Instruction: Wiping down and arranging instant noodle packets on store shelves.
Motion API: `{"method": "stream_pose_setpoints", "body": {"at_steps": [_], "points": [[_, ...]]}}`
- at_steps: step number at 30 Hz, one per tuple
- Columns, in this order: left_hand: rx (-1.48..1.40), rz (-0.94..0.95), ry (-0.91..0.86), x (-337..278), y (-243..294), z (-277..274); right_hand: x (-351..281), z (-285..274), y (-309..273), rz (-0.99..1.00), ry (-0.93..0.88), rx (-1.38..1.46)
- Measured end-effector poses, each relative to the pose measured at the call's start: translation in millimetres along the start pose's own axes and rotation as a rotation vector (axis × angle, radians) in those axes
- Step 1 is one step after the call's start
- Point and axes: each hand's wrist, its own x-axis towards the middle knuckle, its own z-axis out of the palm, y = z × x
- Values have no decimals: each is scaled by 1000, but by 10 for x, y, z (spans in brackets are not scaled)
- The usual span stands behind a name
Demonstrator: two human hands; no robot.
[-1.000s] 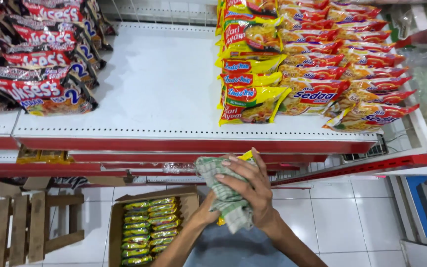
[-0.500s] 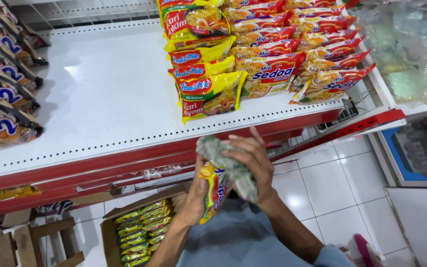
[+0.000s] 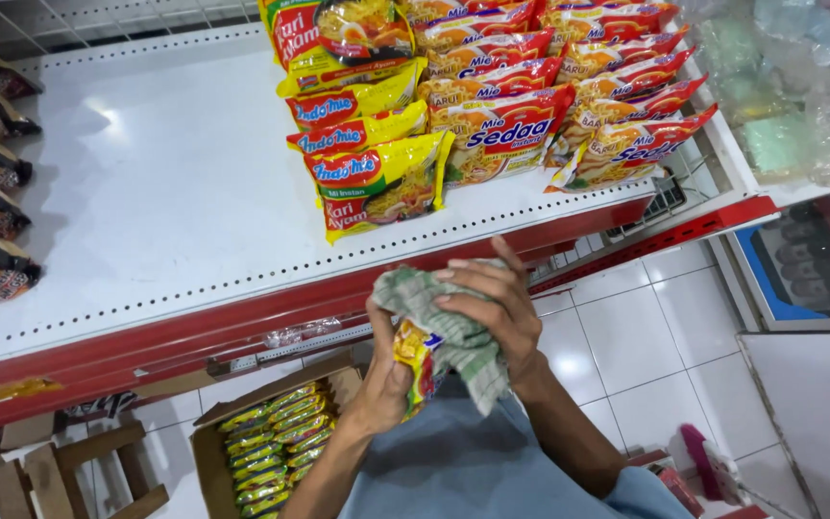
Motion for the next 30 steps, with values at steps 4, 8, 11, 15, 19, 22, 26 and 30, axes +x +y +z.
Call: {"method": "stream_pose_setpoints", "body": {"at_steps": [4, 8, 11, 15, 19, 22, 26, 30], "points": [[-274, -111, -104, 34, 20, 29, 12, -34, -18, 39, 35, -62], [-70, 9, -30, 138, 113, 47, -180, 52, 32, -19, 26, -98], [-370, -105, -83, 113, 166, 108, 137, -124, -11, 100, 77, -110], [-393, -110, -80, 170, 113, 103, -31, -24, -52, 48, 69, -88], [-238, 17, -59, 147, 113, 88, 15, -50, 15, 12, 87, -120], [-343, -79, -70, 148, 145, 90, 36, -23, -40, 47, 88, -126], [-156, 32, 50, 227, 243, 100, -138, 112, -31, -9, 89, -63], [-584, -4, -14, 173, 264, 153, 51, 2, 63, 123, 93, -148]]}}
